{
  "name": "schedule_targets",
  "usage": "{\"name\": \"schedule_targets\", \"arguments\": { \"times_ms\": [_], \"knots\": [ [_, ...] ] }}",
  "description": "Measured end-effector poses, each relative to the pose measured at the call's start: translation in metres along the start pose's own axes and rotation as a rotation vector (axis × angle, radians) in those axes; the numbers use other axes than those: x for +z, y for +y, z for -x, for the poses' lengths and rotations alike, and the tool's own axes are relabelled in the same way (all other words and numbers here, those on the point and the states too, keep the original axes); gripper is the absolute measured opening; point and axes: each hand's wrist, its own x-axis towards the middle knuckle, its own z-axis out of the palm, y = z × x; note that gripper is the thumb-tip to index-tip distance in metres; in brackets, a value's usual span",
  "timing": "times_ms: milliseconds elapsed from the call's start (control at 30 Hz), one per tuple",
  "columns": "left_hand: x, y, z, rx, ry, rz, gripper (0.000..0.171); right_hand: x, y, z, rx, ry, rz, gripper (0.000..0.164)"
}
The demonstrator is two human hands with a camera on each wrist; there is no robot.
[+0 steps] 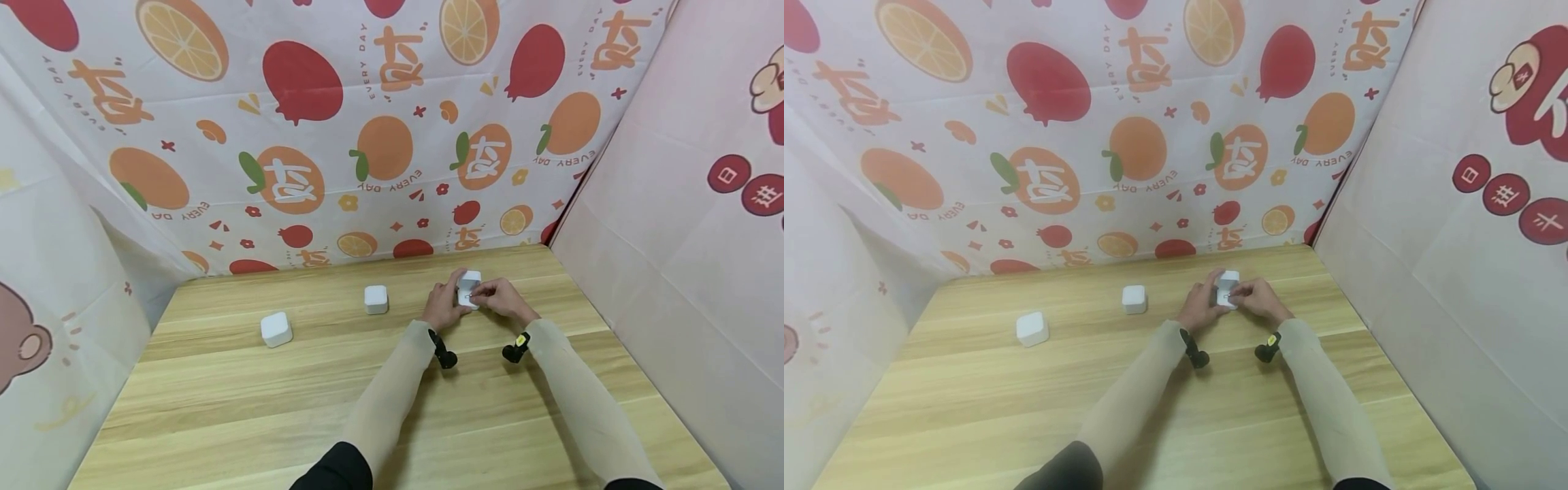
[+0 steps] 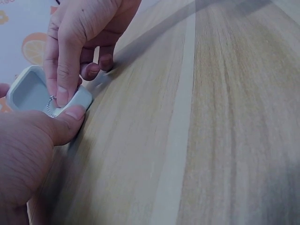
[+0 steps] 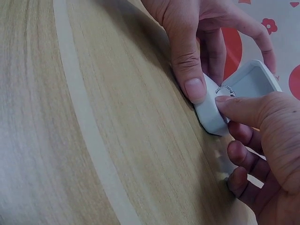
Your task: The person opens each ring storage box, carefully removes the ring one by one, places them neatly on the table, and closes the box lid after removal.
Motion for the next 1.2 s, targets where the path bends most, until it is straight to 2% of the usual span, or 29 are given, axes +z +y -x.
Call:
{"name": "schedule_targets", "arguments": {
  "times_ms": [533, 1200],
  "knots": [
    [0.0002, 0.0025, -0.0006, -0.015, 0.024, 0.007, 0.092, -0.0003, 0.0031, -0.003, 0.003, 0.005, 0.013, 0.01],
    [-0.0001, 0.0036, 0.0006, -0.03, 0.021, 0.018, 0.092, 0.0014, 0.0007, -0.0023, 0.0, 0.02, -0.007, 0.01]
  ]
}}
